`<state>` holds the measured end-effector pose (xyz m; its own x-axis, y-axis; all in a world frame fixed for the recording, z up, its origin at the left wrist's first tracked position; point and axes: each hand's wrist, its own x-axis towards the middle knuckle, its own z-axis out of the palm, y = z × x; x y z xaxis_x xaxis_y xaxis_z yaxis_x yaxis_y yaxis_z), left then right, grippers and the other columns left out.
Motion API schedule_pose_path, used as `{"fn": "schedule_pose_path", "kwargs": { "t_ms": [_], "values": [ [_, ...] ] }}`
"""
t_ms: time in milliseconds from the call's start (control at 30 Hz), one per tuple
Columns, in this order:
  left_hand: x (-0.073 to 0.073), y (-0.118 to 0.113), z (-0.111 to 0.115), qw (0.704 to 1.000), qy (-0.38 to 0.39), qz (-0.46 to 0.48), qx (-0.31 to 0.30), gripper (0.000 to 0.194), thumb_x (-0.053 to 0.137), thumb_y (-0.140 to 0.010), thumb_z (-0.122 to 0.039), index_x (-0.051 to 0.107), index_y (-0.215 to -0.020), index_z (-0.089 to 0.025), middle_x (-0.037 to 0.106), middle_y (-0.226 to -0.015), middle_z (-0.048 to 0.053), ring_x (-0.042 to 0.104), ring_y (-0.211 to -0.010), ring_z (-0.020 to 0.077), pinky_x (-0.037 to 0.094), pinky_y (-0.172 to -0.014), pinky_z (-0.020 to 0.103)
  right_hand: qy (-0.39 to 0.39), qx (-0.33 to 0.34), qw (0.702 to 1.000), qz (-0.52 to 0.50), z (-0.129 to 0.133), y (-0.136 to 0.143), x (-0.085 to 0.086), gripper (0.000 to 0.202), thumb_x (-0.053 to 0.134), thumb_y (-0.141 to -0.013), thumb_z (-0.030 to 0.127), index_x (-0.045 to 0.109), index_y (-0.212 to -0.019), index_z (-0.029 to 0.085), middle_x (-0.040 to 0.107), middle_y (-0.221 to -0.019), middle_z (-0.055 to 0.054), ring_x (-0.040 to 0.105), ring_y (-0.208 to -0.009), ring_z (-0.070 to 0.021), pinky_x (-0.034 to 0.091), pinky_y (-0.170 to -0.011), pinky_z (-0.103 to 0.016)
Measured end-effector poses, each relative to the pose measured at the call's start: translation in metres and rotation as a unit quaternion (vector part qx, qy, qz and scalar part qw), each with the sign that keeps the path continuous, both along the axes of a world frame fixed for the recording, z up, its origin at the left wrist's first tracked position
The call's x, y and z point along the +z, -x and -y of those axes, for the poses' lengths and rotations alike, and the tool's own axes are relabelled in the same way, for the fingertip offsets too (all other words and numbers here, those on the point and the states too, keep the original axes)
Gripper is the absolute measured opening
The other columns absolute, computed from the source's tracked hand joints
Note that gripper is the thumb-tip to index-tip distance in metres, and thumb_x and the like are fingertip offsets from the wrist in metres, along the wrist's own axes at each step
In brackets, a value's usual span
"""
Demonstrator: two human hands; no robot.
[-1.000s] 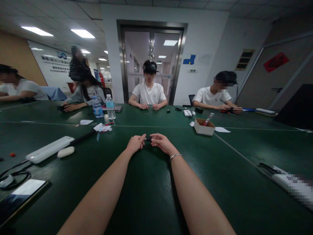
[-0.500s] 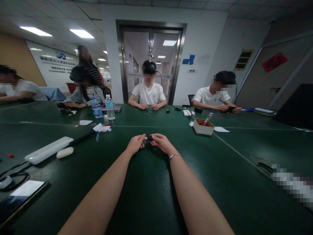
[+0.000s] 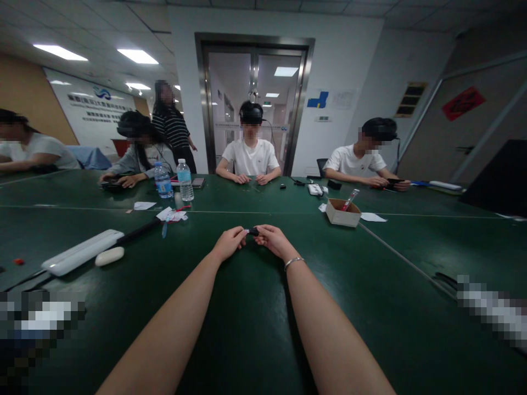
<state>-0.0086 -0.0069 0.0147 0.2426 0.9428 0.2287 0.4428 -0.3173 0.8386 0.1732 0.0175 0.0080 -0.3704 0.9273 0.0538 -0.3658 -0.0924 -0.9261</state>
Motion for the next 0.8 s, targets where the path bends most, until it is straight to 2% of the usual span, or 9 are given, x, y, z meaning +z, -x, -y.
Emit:
{"fn": "schedule_pose_path", "kwargs": {
  "t_ms": [233, 567, 800],
  "values": [
    [0.003, 0.000, 0.002, 1.000, 0.014, -0.015, -0.004, 0.041, 0.037, -0.083, -0.055, 0.054, -0.072, -0.018, 0.061, -0.070, 0.001, 0.054, -0.059, 0.0136, 0.042, -0.061, 0.026, -0.002, -0.002, 1.000, 0.002, 0.002, 0.000, 0.002, 0.021, 0.075, -0.072, 0.025, 0.065, -0.083, 0.010, 0.063, -0.065, -0.007, 0.056, -0.053, -0.0109, 0.045, -0.048, -0.020],
    [-0.005, 0.001, -0.008, 0.999, 0.022, 0.037, -0.017, 0.040, 0.039, -0.082, -0.052, 0.052, -0.064, -0.018, 0.058, -0.060, 0.000, 0.053, -0.054, 0.0128, 0.040, -0.057, 0.025, -0.010, 0.012, 1.000, -0.011, 0.003, -0.001, 0.003, 0.029, 0.079, -0.066, 0.026, 0.066, -0.086, 0.009, 0.063, -0.067, -0.006, 0.055, -0.055, -0.0104, 0.044, -0.049, -0.020],
    [-0.007, 0.002, -0.010, 0.998, 0.042, 0.036, -0.016, 0.044, 0.039, -0.081, -0.055, 0.052, -0.063, -0.017, 0.057, -0.055, 0.001, 0.052, -0.051, 0.0131, 0.040, -0.057, 0.026, -0.004, 0.008, 1.000, -0.006, 0.005, -0.001, 0.004, 0.026, 0.078, -0.067, 0.020, 0.067, -0.088, 0.010, 0.063, -0.068, -0.006, 0.055, -0.055, -0.0096, 0.045, -0.051, -0.020]
  ]
}}
